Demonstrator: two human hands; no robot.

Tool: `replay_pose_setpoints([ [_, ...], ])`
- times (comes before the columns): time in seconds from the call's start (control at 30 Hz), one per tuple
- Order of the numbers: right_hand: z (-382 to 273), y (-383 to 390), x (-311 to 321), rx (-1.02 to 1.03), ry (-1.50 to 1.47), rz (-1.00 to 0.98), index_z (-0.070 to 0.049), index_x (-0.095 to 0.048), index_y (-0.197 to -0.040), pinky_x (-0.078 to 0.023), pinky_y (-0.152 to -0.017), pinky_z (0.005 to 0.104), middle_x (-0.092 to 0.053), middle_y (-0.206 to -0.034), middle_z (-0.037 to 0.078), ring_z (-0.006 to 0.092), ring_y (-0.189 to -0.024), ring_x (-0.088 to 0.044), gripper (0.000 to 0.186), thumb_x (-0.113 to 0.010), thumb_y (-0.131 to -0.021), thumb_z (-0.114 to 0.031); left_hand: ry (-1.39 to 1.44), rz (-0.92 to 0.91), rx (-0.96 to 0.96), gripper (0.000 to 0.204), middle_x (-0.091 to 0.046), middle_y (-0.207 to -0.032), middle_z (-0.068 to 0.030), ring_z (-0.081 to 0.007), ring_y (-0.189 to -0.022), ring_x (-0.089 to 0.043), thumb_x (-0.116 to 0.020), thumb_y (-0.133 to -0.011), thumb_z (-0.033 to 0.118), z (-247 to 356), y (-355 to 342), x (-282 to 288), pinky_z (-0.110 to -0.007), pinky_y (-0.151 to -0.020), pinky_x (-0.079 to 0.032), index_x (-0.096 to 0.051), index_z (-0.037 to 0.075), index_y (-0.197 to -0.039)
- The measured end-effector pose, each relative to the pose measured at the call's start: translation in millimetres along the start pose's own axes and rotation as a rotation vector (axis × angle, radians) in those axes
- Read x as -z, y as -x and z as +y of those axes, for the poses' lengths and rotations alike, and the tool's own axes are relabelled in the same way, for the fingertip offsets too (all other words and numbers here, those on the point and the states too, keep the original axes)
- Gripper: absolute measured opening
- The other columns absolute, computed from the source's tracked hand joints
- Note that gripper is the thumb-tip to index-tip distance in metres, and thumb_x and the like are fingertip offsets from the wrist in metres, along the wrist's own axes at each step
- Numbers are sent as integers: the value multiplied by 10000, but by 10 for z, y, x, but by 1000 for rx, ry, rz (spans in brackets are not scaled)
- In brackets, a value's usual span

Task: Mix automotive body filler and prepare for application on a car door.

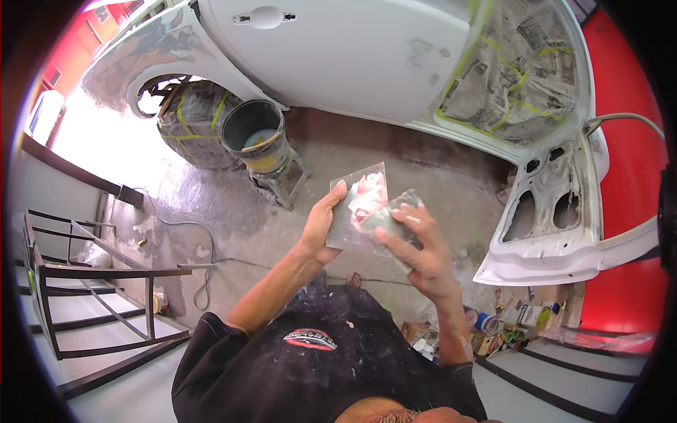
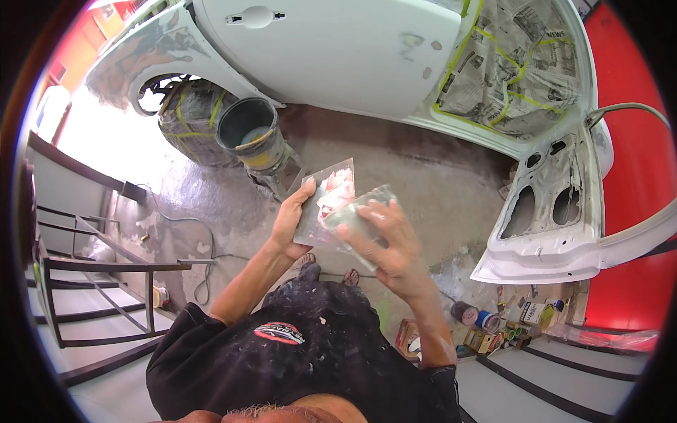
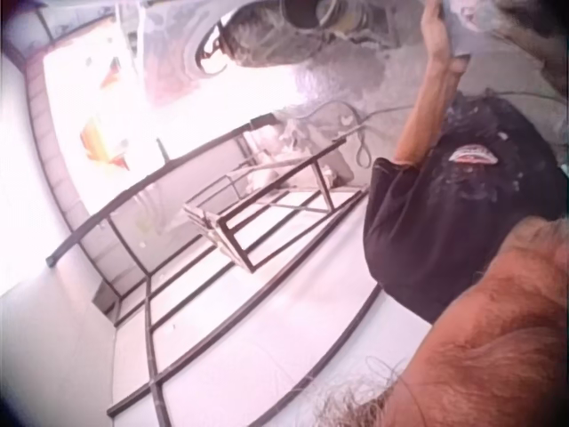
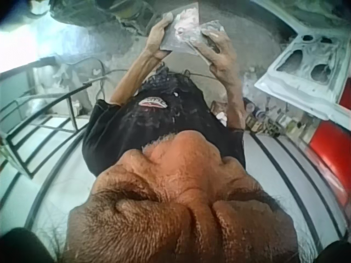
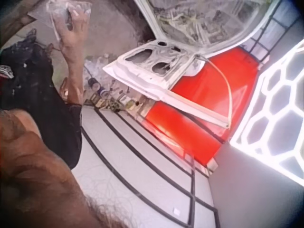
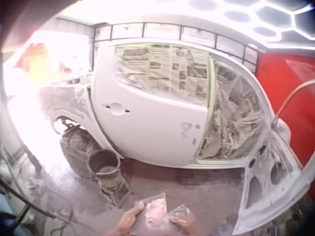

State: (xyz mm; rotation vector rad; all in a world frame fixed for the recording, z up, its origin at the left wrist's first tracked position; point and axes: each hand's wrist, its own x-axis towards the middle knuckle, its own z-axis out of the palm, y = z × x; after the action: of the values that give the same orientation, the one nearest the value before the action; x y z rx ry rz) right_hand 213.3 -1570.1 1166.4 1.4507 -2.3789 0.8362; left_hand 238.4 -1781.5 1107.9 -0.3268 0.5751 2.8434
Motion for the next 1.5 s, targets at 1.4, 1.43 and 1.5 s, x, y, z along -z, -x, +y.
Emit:
replay_pose_setpoints([
  [1.4,95,168,45,-32,-18,-115,-239,-674,-1248,-387,-1067,563,-554,-1284,124,353,-1219,-534,601,-660,-701,11,-23,42,88,458,-617,-1247,-162,-271,-1110,-638,-417,-1046,352,-94,-41,98,-424,-977,-522,-494,2,-1331],
  [1.43,190,228,98,-37,-15,-119,-239,-674,-1248,-387,-1067,563,-554,-1284,124,353,-1219,-534,601,-660,-701,11,-5,61,87,446,-623,-1237,-165,-275,-1103,-642,-424,-1046,339,-108,-35,106,-424,-975,-522,-499,-1,-1324],
  [1.5,356,301,175,-165,203,-141,-215,-675,-1247,-387,-1075,548,-551,-1285,132,354,-1191,-547,618,-619,-692,50,-22,42,58,448,-626,-1232,-145,-247,-1097,-639,-429,-1047,337,-69,6,118,-404,-968,-517,-505,-7,-1323],
])
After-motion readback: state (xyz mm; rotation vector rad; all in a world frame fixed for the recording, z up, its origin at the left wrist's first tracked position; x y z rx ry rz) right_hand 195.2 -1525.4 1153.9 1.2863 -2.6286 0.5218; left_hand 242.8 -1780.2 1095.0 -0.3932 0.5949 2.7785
